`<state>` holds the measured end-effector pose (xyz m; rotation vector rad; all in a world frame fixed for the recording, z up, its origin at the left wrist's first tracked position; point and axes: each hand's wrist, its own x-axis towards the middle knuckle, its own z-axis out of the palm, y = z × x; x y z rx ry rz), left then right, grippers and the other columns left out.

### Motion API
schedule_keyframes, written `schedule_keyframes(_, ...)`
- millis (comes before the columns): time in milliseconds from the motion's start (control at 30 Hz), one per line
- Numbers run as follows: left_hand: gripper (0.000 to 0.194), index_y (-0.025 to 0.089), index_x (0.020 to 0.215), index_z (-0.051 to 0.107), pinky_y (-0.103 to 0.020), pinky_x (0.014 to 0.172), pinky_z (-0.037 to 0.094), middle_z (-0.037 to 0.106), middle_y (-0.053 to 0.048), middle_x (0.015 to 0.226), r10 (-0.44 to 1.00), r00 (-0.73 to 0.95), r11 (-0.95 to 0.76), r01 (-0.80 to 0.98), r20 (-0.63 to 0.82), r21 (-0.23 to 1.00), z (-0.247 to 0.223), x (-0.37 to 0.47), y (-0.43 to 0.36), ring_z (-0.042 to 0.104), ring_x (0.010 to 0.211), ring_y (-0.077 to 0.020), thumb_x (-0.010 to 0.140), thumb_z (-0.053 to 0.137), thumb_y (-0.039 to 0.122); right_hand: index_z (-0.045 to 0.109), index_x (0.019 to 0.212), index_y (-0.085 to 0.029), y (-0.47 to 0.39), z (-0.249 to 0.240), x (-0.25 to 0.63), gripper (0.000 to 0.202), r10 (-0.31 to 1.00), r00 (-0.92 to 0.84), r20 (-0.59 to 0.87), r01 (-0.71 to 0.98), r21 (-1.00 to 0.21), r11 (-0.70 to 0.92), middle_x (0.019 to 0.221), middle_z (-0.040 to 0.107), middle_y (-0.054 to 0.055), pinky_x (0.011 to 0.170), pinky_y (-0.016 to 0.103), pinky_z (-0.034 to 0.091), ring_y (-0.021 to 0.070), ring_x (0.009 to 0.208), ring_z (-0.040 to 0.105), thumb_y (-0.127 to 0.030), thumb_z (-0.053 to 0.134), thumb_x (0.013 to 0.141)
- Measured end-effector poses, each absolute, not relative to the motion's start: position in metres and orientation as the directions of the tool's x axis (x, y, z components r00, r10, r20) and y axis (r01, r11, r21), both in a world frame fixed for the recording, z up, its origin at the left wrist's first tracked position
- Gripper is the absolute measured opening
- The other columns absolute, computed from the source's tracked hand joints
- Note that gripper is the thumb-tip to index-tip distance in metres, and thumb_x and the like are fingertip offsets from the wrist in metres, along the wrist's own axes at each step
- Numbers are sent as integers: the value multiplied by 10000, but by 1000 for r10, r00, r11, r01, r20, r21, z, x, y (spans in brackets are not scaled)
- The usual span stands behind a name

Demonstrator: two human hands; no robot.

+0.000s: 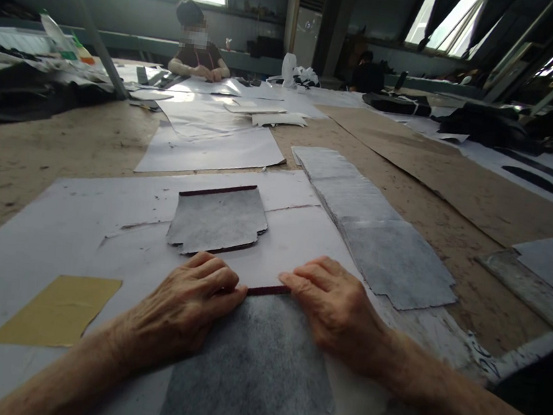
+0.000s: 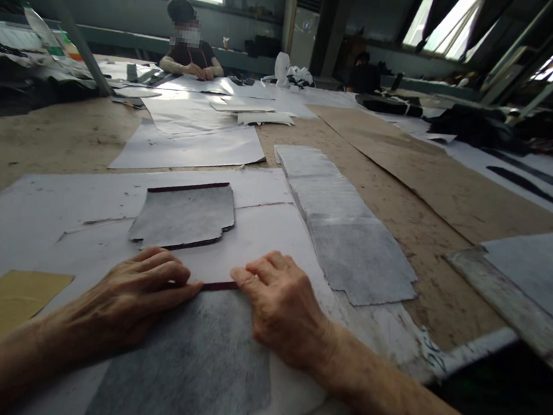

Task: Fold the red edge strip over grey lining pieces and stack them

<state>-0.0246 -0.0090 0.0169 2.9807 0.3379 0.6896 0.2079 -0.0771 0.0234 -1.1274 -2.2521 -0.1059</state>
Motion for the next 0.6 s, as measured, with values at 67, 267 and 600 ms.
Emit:
schedule_keyframes(67,270,139,984,565,-335,717,362,529,-54,796,225,873,-974,198,433,108,17,-25,-9,434,729,-152,850,354,37,624,945,-58,-78,20,193,268,677,-538,503,754,-72,653,787,593,99,657,353,458,206,737,488,-32,388,821)
schedule_keyframes(267,267,135,997,578,-339,692,377,540,-60,796,247,868,-969,211,430,132,15,-27,-7,439,727,-155,856,367,50,637,805,-64,-83,12,183,288,649,-616,446,763,135,632,719,545,110,574,345,422,220,666,442,-10,354,802)
schedule_keyframes(600,295,145,1088,569,-249,669,447,554,-62,847,374,820,-908,228,434,352,16,-56,-1,486,767,-125,871,390,56,614,962,-47,-80,13,183,334,635,-633,443,749,145,646,739,560,88,545,304,398,197,663,439,25,344,778)
